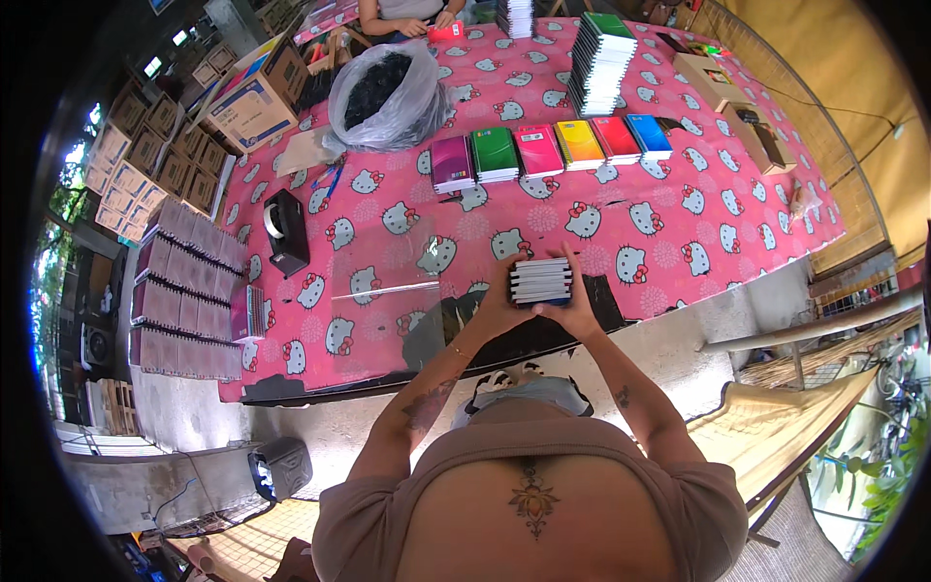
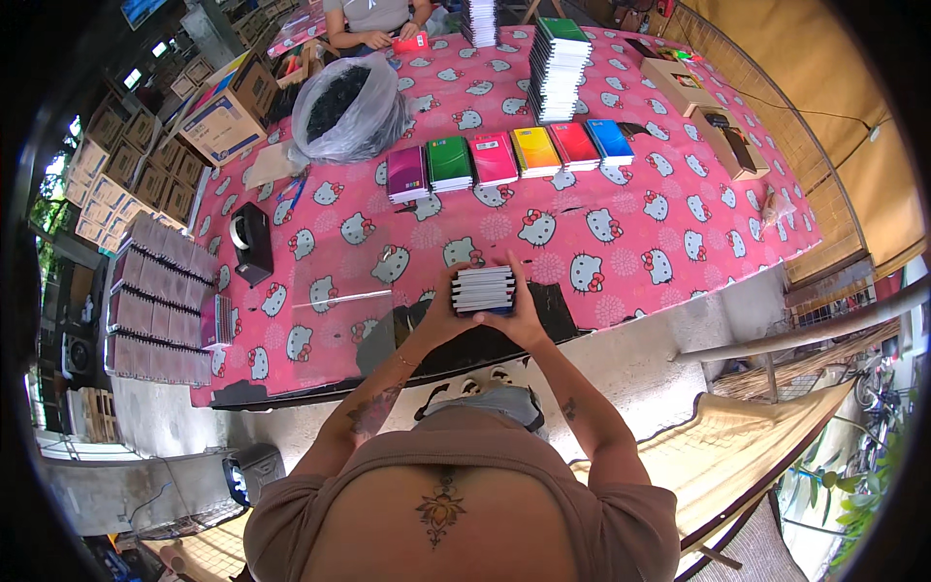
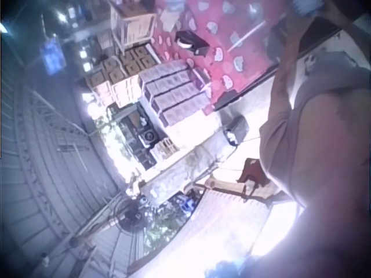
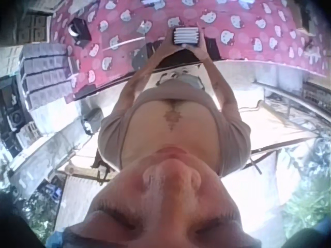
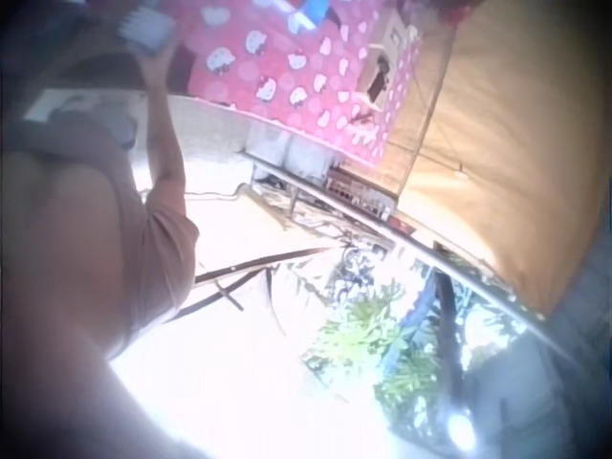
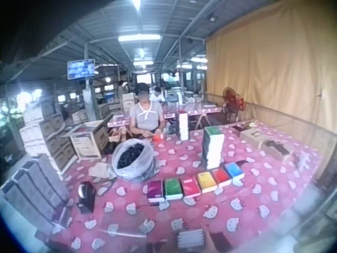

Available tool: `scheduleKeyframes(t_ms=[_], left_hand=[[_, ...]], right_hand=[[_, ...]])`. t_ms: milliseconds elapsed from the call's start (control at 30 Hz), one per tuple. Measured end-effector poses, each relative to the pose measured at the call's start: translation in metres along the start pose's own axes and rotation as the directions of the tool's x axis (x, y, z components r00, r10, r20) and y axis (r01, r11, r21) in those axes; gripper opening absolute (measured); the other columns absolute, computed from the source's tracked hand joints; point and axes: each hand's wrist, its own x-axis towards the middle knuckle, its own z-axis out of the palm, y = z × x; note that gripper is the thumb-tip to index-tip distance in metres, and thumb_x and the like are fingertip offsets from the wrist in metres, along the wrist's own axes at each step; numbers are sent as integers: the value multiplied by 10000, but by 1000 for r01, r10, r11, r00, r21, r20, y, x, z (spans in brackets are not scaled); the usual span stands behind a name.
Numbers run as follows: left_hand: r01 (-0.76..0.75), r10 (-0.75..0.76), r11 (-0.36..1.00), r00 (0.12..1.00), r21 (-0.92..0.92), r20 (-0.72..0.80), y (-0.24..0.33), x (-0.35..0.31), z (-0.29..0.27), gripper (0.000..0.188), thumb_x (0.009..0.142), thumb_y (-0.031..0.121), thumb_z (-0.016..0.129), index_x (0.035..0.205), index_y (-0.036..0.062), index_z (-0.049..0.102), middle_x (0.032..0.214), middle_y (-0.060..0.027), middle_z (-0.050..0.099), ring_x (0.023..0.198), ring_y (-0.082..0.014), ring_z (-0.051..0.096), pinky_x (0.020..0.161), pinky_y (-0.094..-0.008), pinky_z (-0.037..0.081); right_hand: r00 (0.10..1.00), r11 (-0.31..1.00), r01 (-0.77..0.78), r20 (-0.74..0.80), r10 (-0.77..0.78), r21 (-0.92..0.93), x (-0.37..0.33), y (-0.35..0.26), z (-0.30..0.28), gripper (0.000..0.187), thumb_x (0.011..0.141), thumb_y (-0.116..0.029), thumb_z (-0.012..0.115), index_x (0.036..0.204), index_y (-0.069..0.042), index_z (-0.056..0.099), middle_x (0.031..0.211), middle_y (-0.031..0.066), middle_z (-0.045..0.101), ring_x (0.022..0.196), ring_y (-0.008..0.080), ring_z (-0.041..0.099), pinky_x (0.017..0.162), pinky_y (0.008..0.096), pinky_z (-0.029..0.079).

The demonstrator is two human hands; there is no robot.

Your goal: The person sorts small colored notebooks into stacks, places each stack into a clear plastic bag, and seals the bag using a tape dispenser.

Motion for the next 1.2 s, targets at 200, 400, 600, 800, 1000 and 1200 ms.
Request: scheduleKeyframes(t_ms=[200,400,600,800,1000,1200], left_hand=[[79,-76,989,997,-123,24,-8,6,5,951,680,168,916,1385,84,283,1315,-136,477,1232,-248,539,1032,-393,468],[12,-10,1000,997,-26,74,-21,6,0,966,646,179,933,1359,92,288,1283,-132,529,1211,-268,572,1006,-417,490],[191,-272,894,950,404,154,25,8,-27,965,651,290,886,1407,21,351,1370,-238,471,1324,-388,457,1075,-525,390],[-234,51,310,972,922,230,119,24,35,1103,765,573,737,1489,-100,246,1540,-317,276,1427,-464,302,1155,-561,248],[-197,-132,398,954,896,268,107,52,14,923,719,569,760,1316,-62,448,1358,-281,504,1232,-414,524,1024,-521,403],[264,-133,605,964,751,-232,110,12,-57,709,704,494,844,1115,-15,568,1034,-236,632,993,-375,648,833,-461,514]], right_hand=[[997,992,-24,-67,33,121,3,4,2,1150,652,-137,924,1537,-80,191,1391,128,448,1297,250,473,1083,394,409],[993,985,-120,-5,122,120,-4,9,3,966,644,-148,936,1393,-71,330,1265,104,533,1227,223,532,1033,392,448],[996,991,-79,35,83,-112,-3,13,-4,902,629,-155,943,1340,-55,396,1218,124,604,1155,224,597,991,384,478],[987,987,-161,14,161,9,-2,33,-8,818,646,-115,903,1322,-65,444,1196,121,624,1111,232,623,957,393,496],[984,977,-177,35,174,118,7,40,-8,806,649,-89,889,1332,-84,462,1134,101,638,1032,208,631,921,374,509],[993,960,34,115,-2,-276,38,-7,26,801,727,-199,862,1386,-43,435,1339,200,521,1242,355,526,1033,434,430]])
